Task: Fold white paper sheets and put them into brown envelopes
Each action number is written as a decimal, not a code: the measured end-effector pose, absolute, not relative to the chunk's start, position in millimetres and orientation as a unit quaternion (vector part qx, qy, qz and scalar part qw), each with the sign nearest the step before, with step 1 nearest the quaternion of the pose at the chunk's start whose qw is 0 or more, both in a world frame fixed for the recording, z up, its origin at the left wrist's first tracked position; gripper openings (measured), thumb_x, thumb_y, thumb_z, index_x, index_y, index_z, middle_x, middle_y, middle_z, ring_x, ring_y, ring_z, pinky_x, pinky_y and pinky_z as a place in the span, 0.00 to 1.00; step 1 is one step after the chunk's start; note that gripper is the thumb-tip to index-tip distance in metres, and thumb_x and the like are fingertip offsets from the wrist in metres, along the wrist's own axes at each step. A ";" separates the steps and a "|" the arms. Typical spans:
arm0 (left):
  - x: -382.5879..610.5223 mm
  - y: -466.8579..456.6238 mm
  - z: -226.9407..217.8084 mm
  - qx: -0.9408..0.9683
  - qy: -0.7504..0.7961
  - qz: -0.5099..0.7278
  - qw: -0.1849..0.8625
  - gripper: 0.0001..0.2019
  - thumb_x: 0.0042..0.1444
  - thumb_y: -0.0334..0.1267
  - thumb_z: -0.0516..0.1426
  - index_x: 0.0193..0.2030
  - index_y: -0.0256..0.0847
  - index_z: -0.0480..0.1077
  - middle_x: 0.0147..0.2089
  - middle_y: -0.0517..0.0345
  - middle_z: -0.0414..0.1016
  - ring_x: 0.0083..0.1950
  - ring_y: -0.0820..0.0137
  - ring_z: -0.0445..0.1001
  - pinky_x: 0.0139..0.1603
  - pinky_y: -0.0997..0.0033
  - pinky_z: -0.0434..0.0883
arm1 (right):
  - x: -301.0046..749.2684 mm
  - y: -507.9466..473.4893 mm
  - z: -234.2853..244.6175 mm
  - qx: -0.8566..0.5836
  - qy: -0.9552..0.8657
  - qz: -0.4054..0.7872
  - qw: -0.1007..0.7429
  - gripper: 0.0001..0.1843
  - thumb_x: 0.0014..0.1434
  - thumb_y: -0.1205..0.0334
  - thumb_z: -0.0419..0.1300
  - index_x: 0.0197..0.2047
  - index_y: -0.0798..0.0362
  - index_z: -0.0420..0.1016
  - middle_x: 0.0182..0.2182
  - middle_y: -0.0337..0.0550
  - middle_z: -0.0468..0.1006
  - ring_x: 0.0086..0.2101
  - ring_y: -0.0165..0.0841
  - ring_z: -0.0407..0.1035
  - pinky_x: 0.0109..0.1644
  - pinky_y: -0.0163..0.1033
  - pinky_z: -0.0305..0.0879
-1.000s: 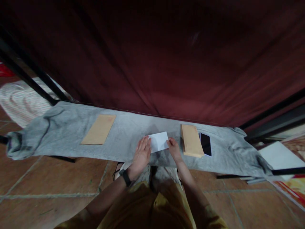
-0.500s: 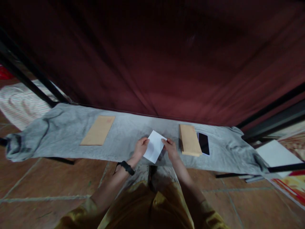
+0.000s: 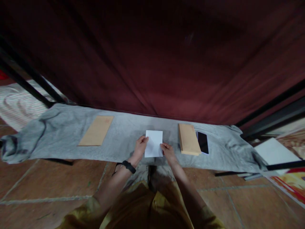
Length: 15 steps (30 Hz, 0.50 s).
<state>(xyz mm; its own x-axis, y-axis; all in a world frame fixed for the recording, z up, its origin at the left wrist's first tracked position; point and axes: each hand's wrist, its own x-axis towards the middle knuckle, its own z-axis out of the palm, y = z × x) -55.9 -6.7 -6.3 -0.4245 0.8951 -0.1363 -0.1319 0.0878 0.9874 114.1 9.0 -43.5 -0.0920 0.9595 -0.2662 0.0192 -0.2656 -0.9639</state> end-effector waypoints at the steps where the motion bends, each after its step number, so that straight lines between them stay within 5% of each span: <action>1: -56.4 -6.6 -4.2 0.312 0.591 0.596 0.445 0.16 0.45 0.51 0.64 0.30 0.39 0.74 0.27 0.60 0.73 0.27 0.71 0.67 0.29 0.71 0.64 | 116.8 11.2 -44.2 -0.540 -0.473 0.576 0.393 0.16 0.48 0.44 0.63 0.27 0.48 0.79 0.23 0.36 0.78 0.27 0.34 0.70 0.31 0.37 0.67; 5: -60.8 -5.4 2.4 0.288 0.579 0.596 0.476 0.21 0.41 0.53 0.67 0.32 0.36 0.76 0.28 0.57 0.75 0.26 0.71 0.68 0.28 0.71 0.65 | 120.9 14.4 -45.3 -0.536 -0.509 0.557 0.378 0.15 0.51 0.46 0.63 0.32 0.48 0.82 0.29 0.39 0.82 0.34 0.38 0.75 0.41 0.41 0.71; 10: -69.5 -1.8 0.9 0.252 0.591 0.615 0.457 0.19 0.42 0.51 0.66 0.33 0.36 0.75 0.27 0.59 0.75 0.26 0.72 0.69 0.28 0.72 0.65 | 120.1 3.9 -44.4 -0.560 -0.514 0.517 0.393 0.20 0.58 0.50 0.56 0.47 0.47 0.82 0.40 0.44 0.83 0.37 0.40 0.76 0.38 0.44 0.75; 12: -74.0 0.8 -0.8 0.237 0.599 0.625 0.441 0.18 0.43 0.50 0.65 0.32 0.37 0.74 0.26 0.60 0.74 0.25 0.73 0.68 0.27 0.73 0.64 | 122.3 -4.1 -41.7 -0.542 -0.563 0.454 0.427 0.22 0.60 0.57 0.53 0.54 0.47 0.79 0.46 0.45 0.81 0.44 0.40 0.76 0.48 0.46 0.75; 15: -78.4 3.8 -1.4 0.224 0.606 0.634 0.425 0.16 0.44 0.49 0.65 0.30 0.38 0.71 0.24 0.63 0.72 0.24 0.74 0.67 0.26 0.74 0.63 | 126.2 -17.4 -34.2 -0.487 -0.678 0.328 0.442 0.31 0.56 0.71 0.51 0.62 0.47 0.73 0.59 0.46 0.74 0.59 0.40 0.67 0.66 0.51 0.63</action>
